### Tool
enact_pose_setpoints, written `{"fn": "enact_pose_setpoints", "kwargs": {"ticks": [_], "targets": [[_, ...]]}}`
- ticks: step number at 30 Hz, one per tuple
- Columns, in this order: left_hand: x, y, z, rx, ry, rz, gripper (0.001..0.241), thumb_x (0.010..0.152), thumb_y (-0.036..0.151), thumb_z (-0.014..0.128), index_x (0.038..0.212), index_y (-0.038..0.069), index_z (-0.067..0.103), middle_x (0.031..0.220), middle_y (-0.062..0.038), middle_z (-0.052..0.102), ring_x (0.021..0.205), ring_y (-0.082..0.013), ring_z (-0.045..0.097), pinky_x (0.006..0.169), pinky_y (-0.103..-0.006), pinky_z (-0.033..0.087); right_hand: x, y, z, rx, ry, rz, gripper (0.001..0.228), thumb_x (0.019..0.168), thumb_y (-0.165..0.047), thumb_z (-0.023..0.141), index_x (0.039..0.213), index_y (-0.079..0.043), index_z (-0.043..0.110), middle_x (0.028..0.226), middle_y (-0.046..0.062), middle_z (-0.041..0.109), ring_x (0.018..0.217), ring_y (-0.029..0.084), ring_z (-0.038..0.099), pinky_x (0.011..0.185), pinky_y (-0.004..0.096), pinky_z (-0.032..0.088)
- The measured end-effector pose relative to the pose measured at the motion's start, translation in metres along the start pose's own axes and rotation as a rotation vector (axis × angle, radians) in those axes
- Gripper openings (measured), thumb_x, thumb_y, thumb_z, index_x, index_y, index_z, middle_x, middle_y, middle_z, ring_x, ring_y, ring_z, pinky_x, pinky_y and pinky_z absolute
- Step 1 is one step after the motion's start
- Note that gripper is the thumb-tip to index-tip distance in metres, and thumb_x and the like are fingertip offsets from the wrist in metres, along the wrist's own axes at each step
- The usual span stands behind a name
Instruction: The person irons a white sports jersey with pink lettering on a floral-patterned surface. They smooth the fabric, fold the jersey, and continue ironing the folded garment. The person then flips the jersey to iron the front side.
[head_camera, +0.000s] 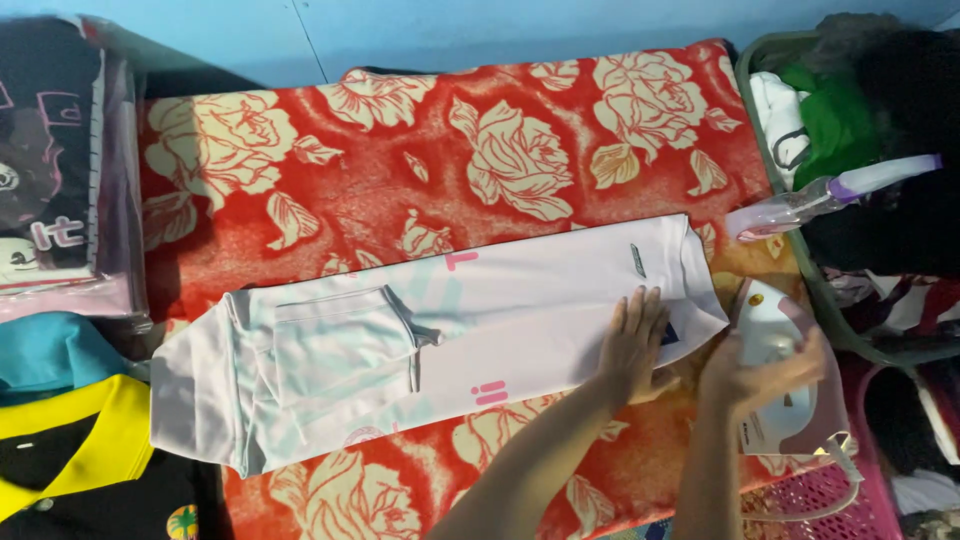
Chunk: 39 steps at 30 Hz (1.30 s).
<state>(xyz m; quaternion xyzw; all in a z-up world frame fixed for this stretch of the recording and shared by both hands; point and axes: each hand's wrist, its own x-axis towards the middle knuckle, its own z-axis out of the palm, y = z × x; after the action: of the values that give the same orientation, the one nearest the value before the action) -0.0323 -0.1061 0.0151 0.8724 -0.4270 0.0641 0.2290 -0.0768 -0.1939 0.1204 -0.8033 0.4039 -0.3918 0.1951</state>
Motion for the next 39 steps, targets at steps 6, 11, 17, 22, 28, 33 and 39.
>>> {"fn": "enact_pose_setpoints", "kwargs": {"ticks": [6, 11, 17, 22, 28, 33, 39], "targets": [[-0.021, 0.038, 0.022, -0.061, -0.089, 0.023, 0.094, 0.085, 0.062, 0.049, 0.155, 0.001, 0.037, 0.166, -0.022, 0.029, 0.154, -0.0414, 0.024, 0.128, -0.0548, 0.01, 0.074, 0.143, -0.024, -0.767, -0.081, -0.406, 0.052, 0.099, -0.047, 0.078, 0.131, -0.006, 0.074, 0.113, 0.019, 0.074, 0.096, 0.041, 0.065, 0.095, 0.049, 0.044], [-0.026, 0.02, -0.001, -0.153, -0.048, 0.176, 0.087, 0.092, 0.069, 0.042, 0.156, 0.01, 0.037, 0.168, -0.017, 0.028, 0.156, -0.0376, 0.027, 0.13, -0.0543, 0.017, 0.106, 0.118, -0.04, -0.554, -0.491, 0.022, 0.045, 0.105, -0.053, 0.07, 0.134, -0.019, 0.076, 0.102, 0.016, 0.077, 0.08, 0.041, 0.069, 0.072, 0.048, 0.053], [-0.141, -0.086, -0.136, -0.344, 0.019, -0.317, 0.074, 0.104, 0.046, 0.031, 0.16, 0.001, 0.015, 0.169, -0.024, 0.01, 0.155, -0.0424, 0.012, 0.121, -0.0661, 0.011, 0.078, 0.071, -0.076, -0.135, -0.318, -0.198, 0.04, 0.11, -0.018, 0.082, 0.14, 0.007, 0.074, 0.102, 0.022, 0.073, 0.076, 0.026, 0.064, 0.068, 0.034, 0.052], [-0.23, -0.147, -0.182, 0.093, 0.131, -0.6, 0.077, 0.1, 0.049, 0.035, 0.161, 0.006, 0.018, 0.17, -0.018, 0.011, 0.156, -0.0349, 0.011, 0.123, -0.057, 0.012, 0.018, -0.082, -0.074, 0.076, -1.027, -0.185, 0.054, 0.082, -0.001, 0.08, 0.136, -0.002, 0.071, 0.105, 0.01, 0.078, 0.077, 0.015, 0.062, 0.068, 0.026, 0.048], [-0.269, -0.154, -0.19, 0.136, 0.143, -0.672, 0.088, 0.095, 0.06, 0.047, 0.16, 0.004, 0.027, 0.167, -0.023, 0.023, 0.154, -0.0439, 0.02, 0.118, -0.0635, 0.019, -0.072, -0.176, -0.035, -0.386, -1.297, -0.408, 0.046, 0.085, -0.044, 0.071, 0.13, -0.031, 0.072, 0.127, 0.006, 0.075, 0.126, 0.033, 0.064, 0.108, 0.048, 0.05], [-0.271, -0.154, -0.195, 0.097, 0.153, -0.677, 0.089, 0.094, 0.061, 0.048, 0.161, 0.006, 0.027, 0.167, -0.021, 0.024, 0.154, -0.0436, 0.02, 0.119, -0.0644, 0.017, -0.093, -0.153, -0.026, -0.455, -1.3, -0.465, 0.044, 0.081, -0.06, 0.069, 0.124, -0.049, 0.073, 0.126, -0.008, 0.076, 0.126, 0.027, 0.065, 0.108, 0.043, 0.051], [-0.295, -0.127, -0.178, 0.093, 0.24, -0.613, 0.07, 0.098, 0.044, 0.053, 0.151, 0.0, 0.043, 0.16, -0.024, 0.037, 0.15, -0.0423, 0.032, 0.117, -0.0614, 0.026, -0.104, -0.136, -0.018, -0.55, -1.089, -0.517, 0.05, 0.083, -0.078, 0.057, 0.124, -0.052, 0.07, 0.121, -0.012, 0.076, 0.114, 0.025, 0.071, 0.099, 0.04, 0.055]]}}
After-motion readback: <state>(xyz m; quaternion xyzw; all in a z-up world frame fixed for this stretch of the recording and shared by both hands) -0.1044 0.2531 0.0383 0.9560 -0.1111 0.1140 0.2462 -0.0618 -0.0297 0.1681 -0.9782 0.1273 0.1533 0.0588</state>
